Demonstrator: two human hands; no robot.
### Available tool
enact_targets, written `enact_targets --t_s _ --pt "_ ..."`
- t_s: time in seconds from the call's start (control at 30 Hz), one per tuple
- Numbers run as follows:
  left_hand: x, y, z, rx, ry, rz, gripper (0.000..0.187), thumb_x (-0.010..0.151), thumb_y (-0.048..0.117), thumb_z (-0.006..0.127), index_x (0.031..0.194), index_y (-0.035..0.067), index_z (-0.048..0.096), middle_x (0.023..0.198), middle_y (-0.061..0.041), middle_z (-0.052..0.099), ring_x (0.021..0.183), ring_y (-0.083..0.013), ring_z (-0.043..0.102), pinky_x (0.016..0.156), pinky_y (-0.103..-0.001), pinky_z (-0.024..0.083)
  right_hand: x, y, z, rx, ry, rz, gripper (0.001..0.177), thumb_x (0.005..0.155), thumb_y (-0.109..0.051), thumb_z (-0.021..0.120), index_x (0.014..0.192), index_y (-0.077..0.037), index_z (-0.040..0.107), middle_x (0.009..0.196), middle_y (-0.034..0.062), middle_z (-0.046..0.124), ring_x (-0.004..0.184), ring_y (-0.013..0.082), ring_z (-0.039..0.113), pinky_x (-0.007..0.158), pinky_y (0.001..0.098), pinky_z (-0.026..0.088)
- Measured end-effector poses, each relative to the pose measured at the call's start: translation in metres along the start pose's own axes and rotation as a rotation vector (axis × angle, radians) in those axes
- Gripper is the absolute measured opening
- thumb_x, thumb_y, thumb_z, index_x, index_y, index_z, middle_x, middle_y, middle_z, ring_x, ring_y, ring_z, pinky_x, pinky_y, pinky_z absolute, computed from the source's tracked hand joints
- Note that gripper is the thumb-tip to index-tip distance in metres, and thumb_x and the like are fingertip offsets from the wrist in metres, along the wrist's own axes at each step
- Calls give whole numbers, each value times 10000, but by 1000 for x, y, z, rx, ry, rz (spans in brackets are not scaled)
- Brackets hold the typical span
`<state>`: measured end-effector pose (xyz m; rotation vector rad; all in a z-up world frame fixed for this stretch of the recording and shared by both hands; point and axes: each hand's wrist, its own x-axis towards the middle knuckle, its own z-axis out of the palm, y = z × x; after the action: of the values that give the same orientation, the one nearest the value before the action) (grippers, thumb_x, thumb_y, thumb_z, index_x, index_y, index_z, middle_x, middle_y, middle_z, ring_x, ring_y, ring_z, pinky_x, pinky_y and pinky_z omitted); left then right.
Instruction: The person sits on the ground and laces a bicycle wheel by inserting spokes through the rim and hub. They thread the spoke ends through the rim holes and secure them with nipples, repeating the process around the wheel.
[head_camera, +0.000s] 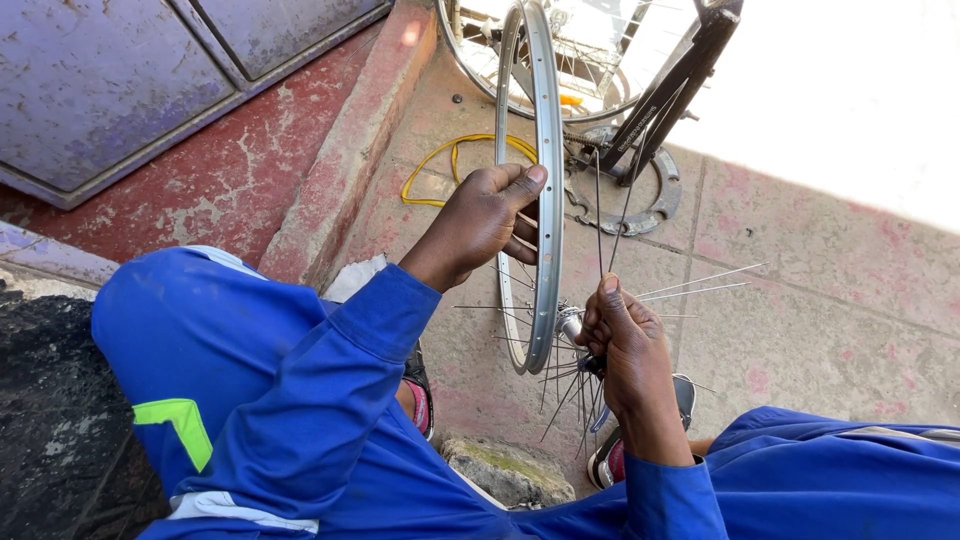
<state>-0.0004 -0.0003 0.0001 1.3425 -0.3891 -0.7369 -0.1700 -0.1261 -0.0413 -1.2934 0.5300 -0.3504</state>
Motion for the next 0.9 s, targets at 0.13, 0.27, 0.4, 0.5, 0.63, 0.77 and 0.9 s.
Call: enact_targets --t_s 0.13,0.27,0.4,0.5,0.63,0.77,0.9 --pt "-10 10 7 55 40 7 425 981 394 494 1036 -15 596 801 -125 628 699 -252 735 567 -390 637 0 -1 1 5 -4 8 521 1010 -454 566 667 -63 533 531 -10 301 468 117 479 473 177 342" --pt "-8 8 1 219 179 174 384 987 361 526 908 5 649 667 -147 618 587 -280 731 468 -377 639 4 0 -2 8 7 -6 521 1008 -444 575 667 -53 539 529 -11 303 469 110 476 470 173 345" --pt "-12 11 0 221 226 220 388 985 357 535 859 15 668 624 -96 568 552 -239 709 436 -346 621 16 15 -9 -17 7 -5 511 1001 -432 597 682 -34 576 531 -25 308 483 97 493 473 173 380" --pt "-31 28 9 239 281 220 375 976 358 548 807 49 678 648 -31 478 690 -112 531 514 -293 495 20 22 -2 -31 2 -6 487 984 -384 637 683 -4 596 522 -5 314 483 75 391 464 184 340" --pt "-47 35 8 240 321 172 369 976 371 563 809 67 688 648 -1 464 686 -96 486 559 -264 444 26 34 -6 -73 -14 15 463 971 -363 664 673 -12 618 507 13 328 465 92 381 439 200 323" --pt "-56 40 6 233 337 168 328 953 359 597 849 72 718 645 -8 512 704 -85 506 589 -263 448 28 37 -2 -87 -36 18 464 960 -361 678 680 4 620 508 22 326 470 95 361 443 202 321" --pt "-57 43 6 250 310 163 322 947 343 592 836 69 719 637 -16 519 715 -108 513 637 -276 428 28 35 3 -80 -63 -1 453 969 -365 649 700 -1 625 499 4 304 478 77 356 466 179 305"
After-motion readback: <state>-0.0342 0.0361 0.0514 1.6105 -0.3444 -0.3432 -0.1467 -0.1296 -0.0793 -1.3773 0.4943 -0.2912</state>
